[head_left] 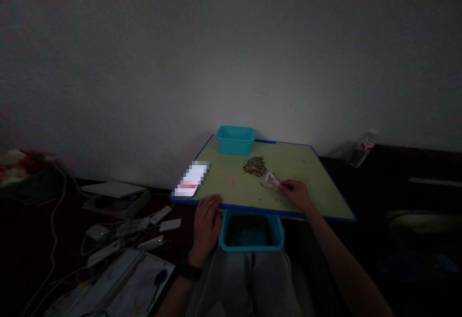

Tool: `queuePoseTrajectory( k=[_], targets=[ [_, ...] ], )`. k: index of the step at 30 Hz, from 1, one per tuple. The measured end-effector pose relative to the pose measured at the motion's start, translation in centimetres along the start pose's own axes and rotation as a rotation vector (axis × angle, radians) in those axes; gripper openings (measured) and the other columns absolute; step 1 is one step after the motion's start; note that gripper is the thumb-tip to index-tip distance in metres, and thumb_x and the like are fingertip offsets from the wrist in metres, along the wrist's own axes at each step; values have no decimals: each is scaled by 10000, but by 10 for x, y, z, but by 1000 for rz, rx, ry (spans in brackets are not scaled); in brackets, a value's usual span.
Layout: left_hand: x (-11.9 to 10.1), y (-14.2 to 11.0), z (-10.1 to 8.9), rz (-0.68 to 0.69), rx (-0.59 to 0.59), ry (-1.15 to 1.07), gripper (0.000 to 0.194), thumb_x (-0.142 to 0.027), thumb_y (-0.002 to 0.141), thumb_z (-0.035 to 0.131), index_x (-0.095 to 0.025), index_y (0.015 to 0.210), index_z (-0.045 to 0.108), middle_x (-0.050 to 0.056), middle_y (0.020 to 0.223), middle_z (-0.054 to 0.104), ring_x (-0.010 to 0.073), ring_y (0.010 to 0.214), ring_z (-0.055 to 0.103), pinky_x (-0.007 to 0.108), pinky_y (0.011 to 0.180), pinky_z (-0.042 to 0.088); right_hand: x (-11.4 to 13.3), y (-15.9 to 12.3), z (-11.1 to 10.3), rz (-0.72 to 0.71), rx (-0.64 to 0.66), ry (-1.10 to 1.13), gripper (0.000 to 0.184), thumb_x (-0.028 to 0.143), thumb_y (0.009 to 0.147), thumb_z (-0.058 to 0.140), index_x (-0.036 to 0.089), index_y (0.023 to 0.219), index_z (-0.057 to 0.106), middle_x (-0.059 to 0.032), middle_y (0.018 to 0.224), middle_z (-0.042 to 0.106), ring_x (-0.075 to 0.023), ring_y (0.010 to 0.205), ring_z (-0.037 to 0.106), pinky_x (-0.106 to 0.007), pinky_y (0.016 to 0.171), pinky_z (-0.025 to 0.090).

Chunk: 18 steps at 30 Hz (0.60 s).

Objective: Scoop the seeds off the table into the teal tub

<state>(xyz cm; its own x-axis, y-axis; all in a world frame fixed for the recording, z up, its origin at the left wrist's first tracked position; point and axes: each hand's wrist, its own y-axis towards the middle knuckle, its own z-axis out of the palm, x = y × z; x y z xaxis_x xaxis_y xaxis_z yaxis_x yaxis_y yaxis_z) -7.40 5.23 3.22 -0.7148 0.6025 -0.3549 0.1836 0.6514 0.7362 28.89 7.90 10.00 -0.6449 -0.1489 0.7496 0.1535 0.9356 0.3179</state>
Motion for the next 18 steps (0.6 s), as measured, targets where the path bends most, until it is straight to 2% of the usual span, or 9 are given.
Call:
queuePoseTrajectory(
  k=[18],
  targets=[
    [1,-1,1,-11,3,-2,425,-105,946,466,-224,1340,572,122,1343,674,285,1320,568,615,1195,323,-8,4,3,17,-23,28,266,419,783,665,210,871,804,-80,849,803,-264,773,741,-382,750,587]
  ],
)
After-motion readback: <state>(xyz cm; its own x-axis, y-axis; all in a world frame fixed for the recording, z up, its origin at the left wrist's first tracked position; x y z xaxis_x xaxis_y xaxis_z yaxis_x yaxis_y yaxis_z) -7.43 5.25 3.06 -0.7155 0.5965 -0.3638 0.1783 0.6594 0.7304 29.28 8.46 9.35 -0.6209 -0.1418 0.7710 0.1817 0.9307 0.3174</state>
